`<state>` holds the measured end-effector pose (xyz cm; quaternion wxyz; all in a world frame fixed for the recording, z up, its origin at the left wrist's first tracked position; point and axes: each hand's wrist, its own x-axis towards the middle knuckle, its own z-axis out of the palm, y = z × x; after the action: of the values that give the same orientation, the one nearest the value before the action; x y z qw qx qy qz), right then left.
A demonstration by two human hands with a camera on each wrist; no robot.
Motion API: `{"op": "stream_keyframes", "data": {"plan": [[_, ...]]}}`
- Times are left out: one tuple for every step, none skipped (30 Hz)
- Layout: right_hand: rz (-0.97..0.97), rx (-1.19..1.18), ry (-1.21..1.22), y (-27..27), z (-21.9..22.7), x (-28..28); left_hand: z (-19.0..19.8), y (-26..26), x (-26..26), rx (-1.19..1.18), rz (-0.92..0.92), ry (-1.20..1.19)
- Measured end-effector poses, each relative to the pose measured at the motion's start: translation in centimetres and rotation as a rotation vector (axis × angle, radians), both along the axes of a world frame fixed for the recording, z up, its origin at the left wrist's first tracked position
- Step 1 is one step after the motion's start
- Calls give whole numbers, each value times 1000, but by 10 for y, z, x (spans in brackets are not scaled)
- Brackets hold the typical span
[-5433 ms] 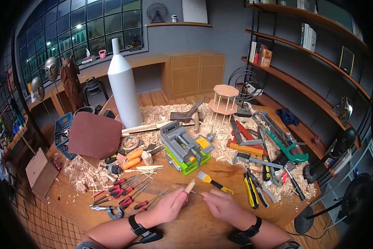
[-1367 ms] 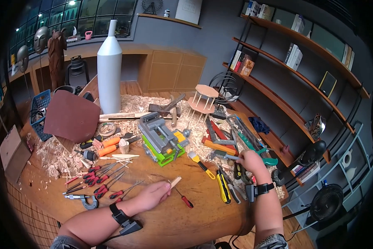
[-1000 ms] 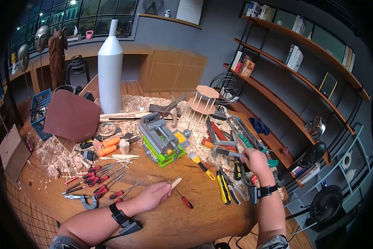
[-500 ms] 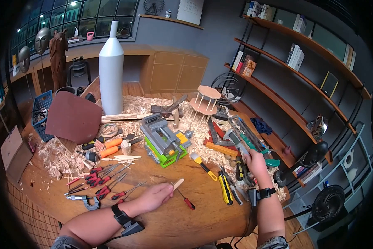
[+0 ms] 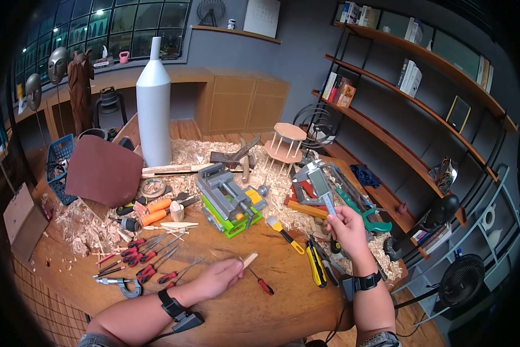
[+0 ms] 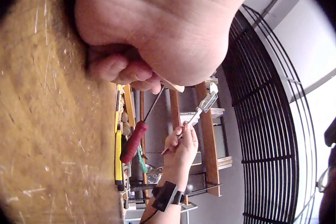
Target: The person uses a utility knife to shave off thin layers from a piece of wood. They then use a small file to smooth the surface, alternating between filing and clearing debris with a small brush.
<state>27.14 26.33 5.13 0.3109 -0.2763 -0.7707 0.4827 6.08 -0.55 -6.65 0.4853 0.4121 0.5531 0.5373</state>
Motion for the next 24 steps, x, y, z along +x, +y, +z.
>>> {"op": "stream_keyframes", "data": {"plan": [[7, 11, 7, -3, 2, 0, 1, 0, 0, -5, -1, 12], [8, 10, 7, -6, 4, -1, 0, 0, 0, -5, 0, 12], [10, 26, 6, -9, 7, -1, -1, 0, 1, 7, -5, 14], [12, 41, 5, -11, 8, -1, -1, 0, 1, 20, -10, 16], [13, 41, 6, -14, 9, -1, 0, 0, 1, 20, -8, 16], [-25, 285, 6, -16, 9, -2, 1, 0, 1, 10, -14, -5], [-64, 529, 6, -18, 10, -1, 2, 0, 1, 0, -19, -28], [-63, 529, 6, -19, 13, -1, 0, 0, 1, 0, -18, -27], [-45, 687, 2, -21, 19, -1, -3, 1, 1, 17, -20, -17], [-26, 843, -3, -24, 23, -1, -4, 1, 0, 33, -23, -6], [-26, 841, -1, -27, 25, 0, -3, 1, 1, 31, -22, -5], [-43, 937, 0, -30, 27, 1, -2, 1, 1, 28, -21, -13], [-61, 1034, 0, -33, 29, 1, 0, 0, 2, 25, -20, -23], [-62, 1032, 1, -36, 31, 2, 0, 0, 1, 23, -20, -22], [-78, 1089, 32, -38, 35, 1, 0, 0, 1, 25, -25, -21], [-95, 1147, 64, -40, 37, 1, 1, 0, 1, 28, -30, -20], [-96, 1147, 64, -41, 38, 1, 2, 0, 2, 28, -30, -20], [-119, 1151, 72, -42, 39, 2, 4, 0, 2, 28, -29, -16], [-142, 1154, 81, -42, 40, 2, 4, 0, 2, 28, -27, -13], [-142, 1154, 81, -42, 40, 2, 4, 0, 3, 27, -28, -13], [-163, 1180, 90, -41, 40, 1, 3, 0, 3, 34, -23, -3], [-184, 1206, 100, -39, 39, 0, 2, 0, 3, 40, -18, 8], [-184, 1207, 99, -35, 37, 1, 2, 0, 3, 41, -19, 8], [-190, 901, -99, -29, 32, 4, 2, 0, 3, 33, -18, 4]]}}
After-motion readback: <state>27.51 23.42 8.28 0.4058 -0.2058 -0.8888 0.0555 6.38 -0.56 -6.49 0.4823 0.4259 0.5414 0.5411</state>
